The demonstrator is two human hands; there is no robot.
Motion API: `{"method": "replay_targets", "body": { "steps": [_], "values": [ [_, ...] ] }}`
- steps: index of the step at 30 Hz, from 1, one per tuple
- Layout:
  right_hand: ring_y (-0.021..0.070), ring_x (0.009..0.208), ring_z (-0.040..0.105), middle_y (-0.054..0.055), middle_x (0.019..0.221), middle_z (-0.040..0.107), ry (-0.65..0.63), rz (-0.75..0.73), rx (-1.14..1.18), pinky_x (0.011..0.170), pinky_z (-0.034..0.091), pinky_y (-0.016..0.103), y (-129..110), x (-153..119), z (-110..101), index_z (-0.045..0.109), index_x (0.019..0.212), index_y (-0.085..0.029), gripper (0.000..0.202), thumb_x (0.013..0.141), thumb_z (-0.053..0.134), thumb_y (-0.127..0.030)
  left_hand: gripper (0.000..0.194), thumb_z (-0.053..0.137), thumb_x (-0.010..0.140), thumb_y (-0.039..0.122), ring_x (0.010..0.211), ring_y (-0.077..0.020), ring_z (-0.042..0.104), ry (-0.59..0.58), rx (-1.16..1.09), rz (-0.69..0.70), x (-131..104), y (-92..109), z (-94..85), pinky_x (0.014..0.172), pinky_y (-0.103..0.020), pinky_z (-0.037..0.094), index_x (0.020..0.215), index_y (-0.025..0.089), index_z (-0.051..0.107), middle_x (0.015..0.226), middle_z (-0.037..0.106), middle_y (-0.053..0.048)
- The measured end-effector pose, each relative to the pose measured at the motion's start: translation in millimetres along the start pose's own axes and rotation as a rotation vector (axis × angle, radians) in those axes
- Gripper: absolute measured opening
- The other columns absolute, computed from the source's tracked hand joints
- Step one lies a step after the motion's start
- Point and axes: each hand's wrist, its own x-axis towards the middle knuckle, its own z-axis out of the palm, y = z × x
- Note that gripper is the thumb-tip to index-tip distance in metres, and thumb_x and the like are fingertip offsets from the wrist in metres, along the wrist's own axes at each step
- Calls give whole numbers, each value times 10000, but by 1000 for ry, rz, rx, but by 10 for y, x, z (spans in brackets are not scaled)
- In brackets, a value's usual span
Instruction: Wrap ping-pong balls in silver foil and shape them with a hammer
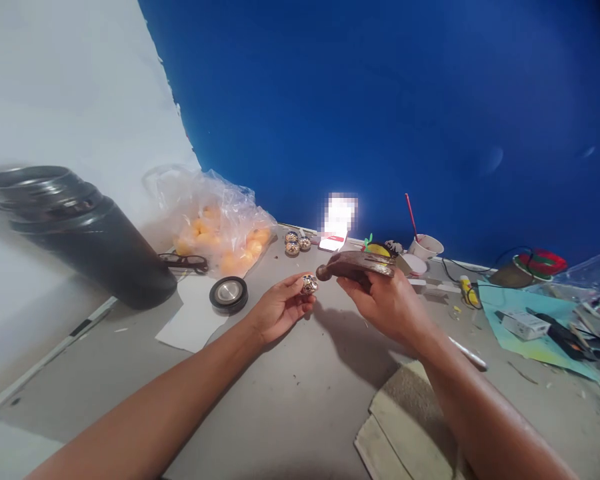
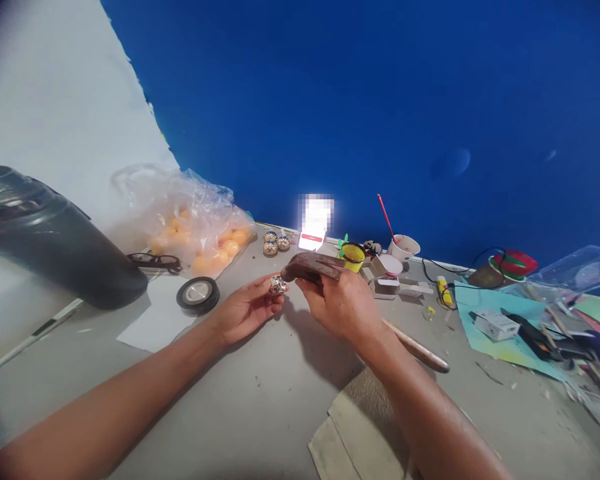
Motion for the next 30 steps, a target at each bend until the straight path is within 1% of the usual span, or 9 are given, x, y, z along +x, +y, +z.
{"method": "replay_targets", "body": {
  "steps": [2, 6, 9, 11, 15, 17, 22, 26, 30],
  "values": [
    [243, 883, 722, 73, 1055, 790, 5, -23, -3, 780, 555, 349, 0, -6, 20, 756, 1208, -264, 314, 962, 564, -297, 176, 743, 890, 166, 755, -164, 694, 11, -6, -2, 5, -9, -8, 671, -253, 580, 1047, 89, 747, 926, 728, -115],
    [244, 857, 726, 69, 972, 793, -38, -39, -68, 760, 555, 335, 12, -17, 72, 786, 1131, -268, 270, 944, 599, -322, 113, 743, 890, 167, 766, -166, 697, 18, -15, -43, 15, -12, -5, 702, -256, 587, 948, 71, 745, 902, 739, -130],
    [244, 888, 726, 72, 1007, 793, 22, -61, -75, 777, 555, 336, 21, -19, 66, 773, 1184, -272, 299, 962, 578, -320, 109, 703, 908, 149, 758, -160, 689, 18, -17, -43, 22, 0, 2, 697, -256, 586, 955, 58, 740, 948, 739, -145],
    [236, 900, 724, 79, 1063, 790, 37, -95, -62, 783, 553, 331, 27, -18, 65, 753, 1238, -265, 332, 971, 558, -304, 109, 673, 918, 141, 745, -164, 683, 27, -31, -43, 22, 7, 5, 677, -257, 583, 941, 52, 733, 898, 722, -136],
    [233, 813, 720, 85, 983, 797, -53, -79, -131, 741, 539, 327, 50, -28, 104, 794, 1137, -247, 296, 950, 589, -349, 109, 653, 927, 134, 699, -157, 661, 37, -62, -66, 12, 9, 16, 641, -254, 574, 895, 55, 720, 788, 675, -102],
    [241, 807, 722, 83, 972, 799, -64, -55, -159, 743, 533, 339, 62, -32, 109, 804, 1114, -256, 294, 956, 586, -374, 120, 636, 938, 132, 693, -149, 654, 24, -60, -64, 7, 11, 24, 651, -251, 576, 913, 51, 722, 814, 683, -111],
    [243, 883, 724, 75, 1116, 786, -38, -106, -93, 759, 524, 345, 44, -20, 87, 755, 1254, -289, 352, 983, 534, -331, 156, 593, 968, 139, 698, -155, 664, 47, -65, -77, 4, 15, 29, 656, -265, 577, 968, 45, 718, 944, 736, -177],
    [248, 796, 720, 69, 1010, 795, -122, -51, -160, 680, 502, 338, 9, -18, 101, 786, 1179, -291, 320, 956, 566, -356, 237, 524, 1021, 193, 669, -166, 669, 100, -71, -122, 10, 7, 31, 621, -269, 555, 933, 64, 702, 885, 743, -174],
    [238, 890, 723, 57, 1091, 786, -63, -100, -108, 739, 510, 331, -3, -22, 91, 762, 1236, -307, 350, 998, 507, -325, 324, 455, 1062, 268, 652, -157, 665, 107, -51, -159, 14, 11, 46, 604, -261, 538, 966, 69, 692, 930, 750, -191]
  ]
}}
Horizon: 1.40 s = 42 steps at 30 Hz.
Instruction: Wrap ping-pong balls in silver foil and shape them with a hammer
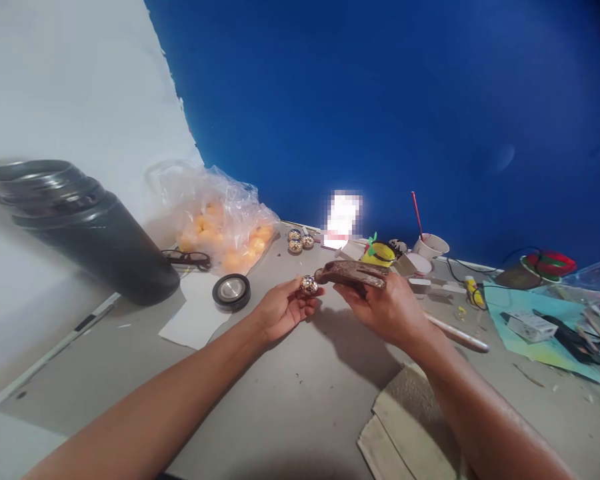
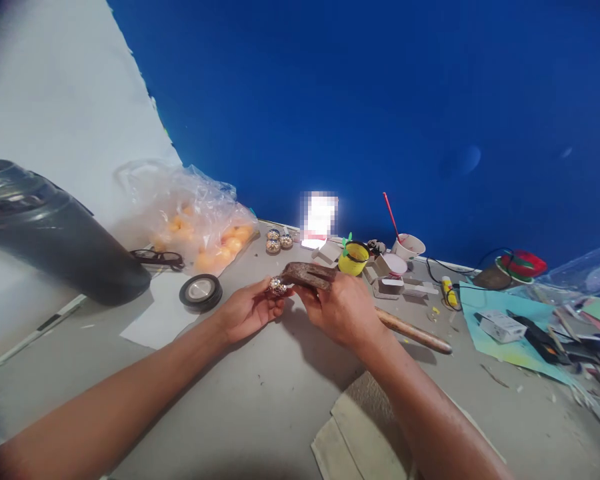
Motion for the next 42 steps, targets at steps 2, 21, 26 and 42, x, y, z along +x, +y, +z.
{"method": "replay_targets", "body": {
  "steps": [2, 21, 26, 42],
  "values": [
    [231, 927, 717, 61, 1118, 781, -12, -13, 21, 767, 516, 322, 5, 1, 9, 758, 1247, -299, 354, 993, 511, -296, 341, 439, 1068, 287, 639, -158, 660, 5, 11, -3, -5, 1, 12, 586, -258, 526, 979, 70, 686, 909, 748, -185],
    [237, 923, 716, 59, 1090, 784, -48, -12, 40, 768, 537, 334, 0, -10, -19, 757, 1252, -316, 352, 988, 525, -309, 394, 420, 1067, 362, 551, -142, 573, -94, -15, -75, -5, -12, -35, 525, -254, 436, 907, 104, 671, 849, 734, -183],
    [241, 821, 717, 56, 1009, 797, -51, 48, -39, 726, 503, 342, 32, 4, 34, 790, 1180, -311, 326, 971, 544, -359, 434, 373, 1078, 351, 547, -134, 552, -76, 1, -89, -20, -5, -18, 525, -246, 425, 868, 101, 659, 815, 712, -167],
    [232, 879, 685, 70, 1003, 765, -384, 148, -102, 641, 355, 294, 164, 88, 338, 700, 1105, -231, 235, 886, 634, -282, 190, 537, 1012, 301, 506, -97, 482, -36, 48, 114, -29, 161, -40, 469, -201, 391, 998, 149, 652, 762, 626, -44]
  ]
}}
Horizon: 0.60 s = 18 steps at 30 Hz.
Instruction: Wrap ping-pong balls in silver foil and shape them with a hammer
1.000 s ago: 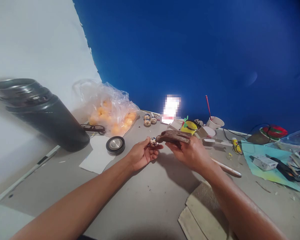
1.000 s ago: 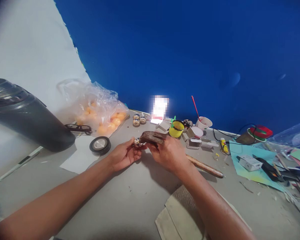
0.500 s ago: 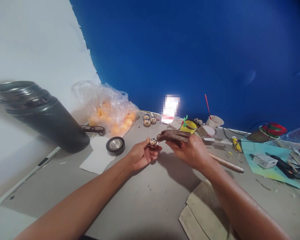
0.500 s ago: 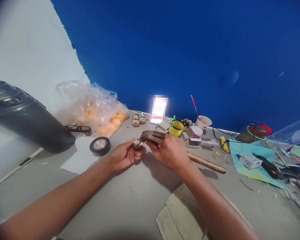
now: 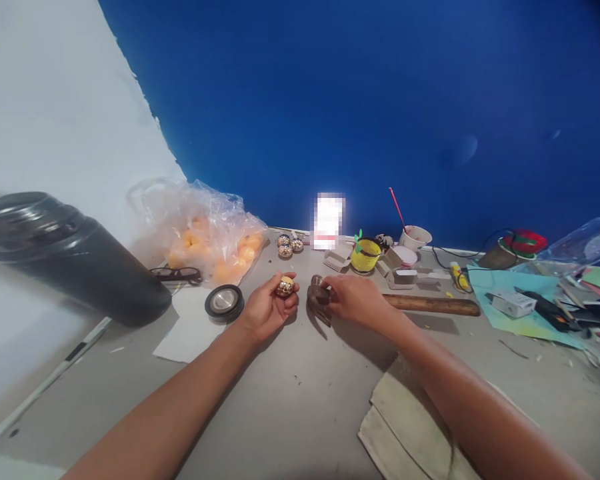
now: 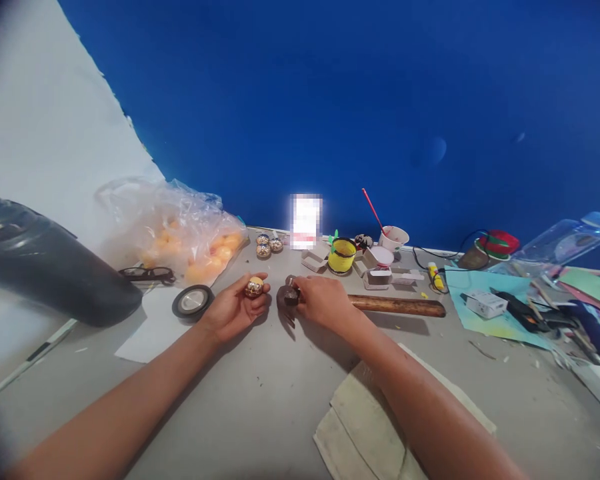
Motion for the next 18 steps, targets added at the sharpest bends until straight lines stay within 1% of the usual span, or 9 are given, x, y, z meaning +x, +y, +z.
{"method": "replay_targets", "body": {
  "steps": [2, 3, 6, 7, 10, 11, 13, 16, 18],
  "values": [
    [243, 885, 678, 75, 997, 756, -24, -18, -46, 657, 374, 303, -2, 12, 40, 705, 1074, -220, 225, 861, 668, -285, 249, 509, 1031, 346, 488, -93, 460, -13, -2, -1, 5, 7, 2, 459, -197, 377, 979, 147, 650, 748, 625, -43],
    [256, 921, 673, 87, 1014, 749, -18, -40, -79, 677, 391, 311, -3, 12, 49, 712, 1041, -210, 207, 850, 687, -287, 279, 490, 1041, 363, 483, -93, 455, -14, -4, 2, 4, 12, 7, 456, -198, 373, 974, 146, 650, 742, 623, -42],
    [298, 1082, 630, 125, 1112, 718, 54, -125, -147, 765, 430, 330, -12, -1, 38, 729, 958, -193, 164, 861, 716, -325, 381, 412, 1063, 421, 496, -111, 478, -22, -5, 12, -10, 26, 32, 461, -220, 385, 988, 138, 656, 752, 626, -59],
    [298, 1094, 626, 124, 1120, 715, 62, -131, -144, 767, 432, 329, -17, -6, 28, 730, 961, -196, 175, 884, 705, -350, 410, 391, 1065, 440, 508, -121, 492, -30, -5, 14, -17, 30, 40, 467, -231, 396, 1002, 136, 659, 766, 632, -68],
    [263, 976, 670, 102, 1036, 731, 18, -39, -100, 680, 404, 307, -11, -3, 14, 722, 995, -201, 241, 958, 633, -422, 416, 381, 1063, 439, 534, -138, 516, -44, -8, -2, -29, 34, 53, 483, -253, 417, 1033, 133, 662, 801, 646, -86],
    [254, 945, 677, 99, 1019, 735, 4, -16, -85, 657, 386, 301, 4, 7, 20, 719, 996, -197, 266, 971, 616, -441, 390, 396, 1058, 417, 536, -138, 517, -42, -9, -10, -27, 32, 51, 484, -254, 417, 1035, 133, 661, 803, 646, -86],
    [239, 923, 679, 97, 1021, 739, -9, -13, -33, 639, 357, 293, 63, 43, 51, 716, 990, -189, 305, 977, 606, -473, 311, 456, 1032, 369, 537, -137, 517, -27, -7, -22, -12, 21, 38, 485, -255, 417, 1028, 132, 657, 799, 645, -80],
    [201, 870, 666, 60, 981, 747, -46, -49, 125, 625, 330, 282, 199, 119, 134, 709, 971, -196, 326, 971, 608, -506, 176, 631, 915, 269, 564, -129, 536, -4, 15, -13, 19, -11, 11, 504, -246, 427, 1036, 141, 644, 820, 649, -65],
    [184, 843, 652, 39, 949, 749, -64, -54, 206, 619, 319, 278, 279, 169, 199, 701, 931, -204, 329, 970, 609, -517, 286, 737, 798, 170, 592, -114, 556, 12, 80, 41, 31, -39, -2, 528, -228, 436, 1065, 153, 633, 851, 655, -46]
  ]
}}
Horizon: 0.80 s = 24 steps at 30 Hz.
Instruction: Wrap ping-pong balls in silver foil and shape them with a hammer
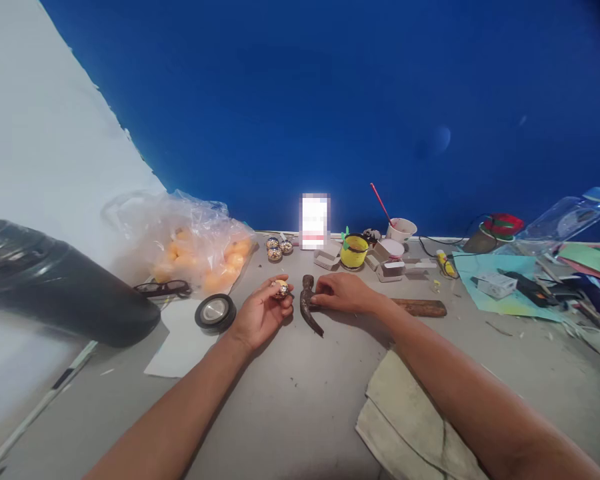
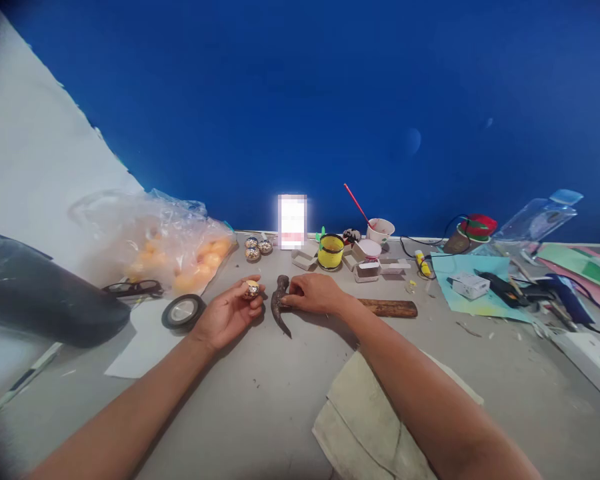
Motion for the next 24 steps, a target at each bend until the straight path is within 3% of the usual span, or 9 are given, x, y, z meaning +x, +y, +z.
{"method": "replay_targets", "body": {
  "steps": [3, 9, 15, 24],
  "values": [
    [179, 827, 636, 35, 921, 745, 29, 9, 19, 621, 304, 280, 68, 50, 61, 689, 896, -212, 348, 990, 578, -528, 461, 835, 712, 142, 604, -96, 570, 20, 165, 123, -3, -38, -1, 542, -216, 444, 1115, 176, 616, 882, 656, -15],
    [179, 803, 616, 41, 920, 739, 43, 36, -35, 598, 254, 291, 37, 66, 91, 665, 868, -215, 389, 1014, 530, -550, 502, 872, 756, 408, 559, -85, 556, -16, 320, 164, 9, -72, 0, 509, -218, 415, 1110, 157, 620, 917, 713, -65],
    [174, 799, 622, 45, 924, 744, 76, 13, -54, 603, 247, 294, 40, 71, 125, 679, 902, -210, 398, 1031, 510, -546, 519, 873, 748, 490, 551, -89, 552, -54, 279, 133, 41, -82, -48, 503, -220, 425, 1062, 129, 670, 867, 717, -67],
    [173, 812, 636, 46, 931, 745, 53, 33, -78, 599, 240, 300, -1, 65, 77, 674, 893, -204, 403, 1034, 513, -546, 414, 895, 752, 370, 595, -78, 532, -105, 81, 22, 30, -47, -62, 547, -214, 461, 1018, 90, 745, 864, 713, -85]
  ]
}}
